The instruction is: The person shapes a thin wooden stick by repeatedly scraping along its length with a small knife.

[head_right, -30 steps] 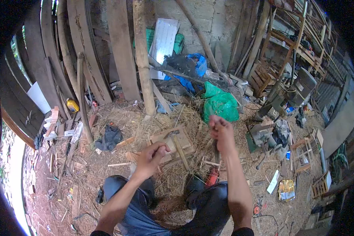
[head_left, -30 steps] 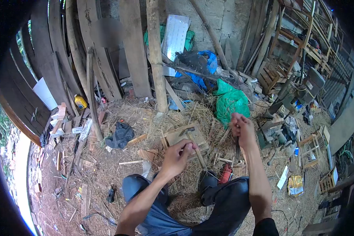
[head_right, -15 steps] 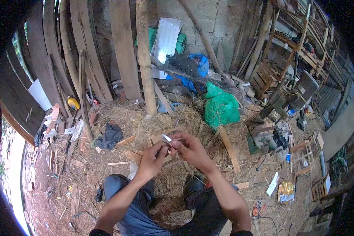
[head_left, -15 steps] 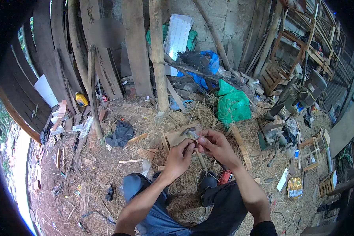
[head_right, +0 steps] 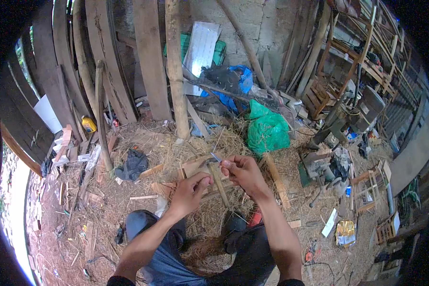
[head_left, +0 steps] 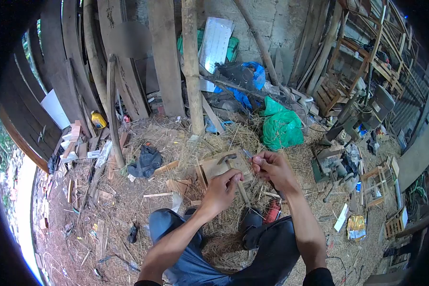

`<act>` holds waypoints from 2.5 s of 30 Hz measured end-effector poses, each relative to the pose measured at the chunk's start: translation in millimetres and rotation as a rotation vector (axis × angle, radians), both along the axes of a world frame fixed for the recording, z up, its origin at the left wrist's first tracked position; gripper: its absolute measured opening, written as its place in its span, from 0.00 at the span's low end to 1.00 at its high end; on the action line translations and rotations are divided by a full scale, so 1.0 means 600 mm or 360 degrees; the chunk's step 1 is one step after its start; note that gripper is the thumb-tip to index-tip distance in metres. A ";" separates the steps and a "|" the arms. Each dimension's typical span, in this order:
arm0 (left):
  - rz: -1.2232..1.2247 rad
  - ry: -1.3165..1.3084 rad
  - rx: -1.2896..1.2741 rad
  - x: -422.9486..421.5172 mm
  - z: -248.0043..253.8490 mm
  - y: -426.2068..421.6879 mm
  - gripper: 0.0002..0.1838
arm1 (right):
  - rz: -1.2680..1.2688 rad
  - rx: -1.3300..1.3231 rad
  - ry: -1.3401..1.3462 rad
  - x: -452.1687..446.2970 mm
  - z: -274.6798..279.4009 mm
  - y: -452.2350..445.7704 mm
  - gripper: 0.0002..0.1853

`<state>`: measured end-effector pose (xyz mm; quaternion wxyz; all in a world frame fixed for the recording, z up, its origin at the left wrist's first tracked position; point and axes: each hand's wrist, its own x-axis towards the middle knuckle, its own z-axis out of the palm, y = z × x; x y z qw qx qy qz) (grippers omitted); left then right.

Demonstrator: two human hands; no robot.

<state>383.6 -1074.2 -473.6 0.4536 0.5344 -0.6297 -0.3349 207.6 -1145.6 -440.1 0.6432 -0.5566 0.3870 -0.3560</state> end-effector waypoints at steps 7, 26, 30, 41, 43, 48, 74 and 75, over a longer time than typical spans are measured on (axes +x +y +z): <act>0.0012 -0.0066 -0.0218 0.002 -0.011 -0.005 0.10 | -0.0398 -0.0108 0.0041 -0.024 -0.018 -0.032 0.10; -0.0162 0.0126 0.0189 0.016 -0.015 -0.009 0.12 | -0.0239 -0.0094 -0.0355 -0.014 -0.022 -0.023 0.11; -0.0130 0.0029 0.0248 0.013 -0.016 -0.012 0.11 | -0.0193 0.0000 -0.0330 -0.001 -0.026 -0.004 0.08; -0.0241 0.0231 0.0192 0.017 -0.017 -0.001 0.12 | -0.0291 -0.0034 -0.0278 -0.044 -0.051 -0.052 0.06; -0.0270 0.0208 0.0193 0.024 -0.021 0.002 0.12 | -0.0432 -0.0034 -0.0377 -0.076 -0.053 -0.072 0.07; -0.0159 0.0646 0.0364 0.027 -0.013 0.000 0.12 | -0.0685 0.0058 -0.0572 -0.099 -0.039 -0.071 0.05; -0.0270 0.0454 0.0245 0.016 -0.019 -0.002 0.13 | -0.0228 0.0048 -0.0530 -0.042 -0.046 -0.052 0.07; -0.0308 0.0548 0.0335 0.018 -0.019 -0.001 0.14 | -0.0307 0.0098 -0.0521 -0.045 -0.030 -0.049 0.06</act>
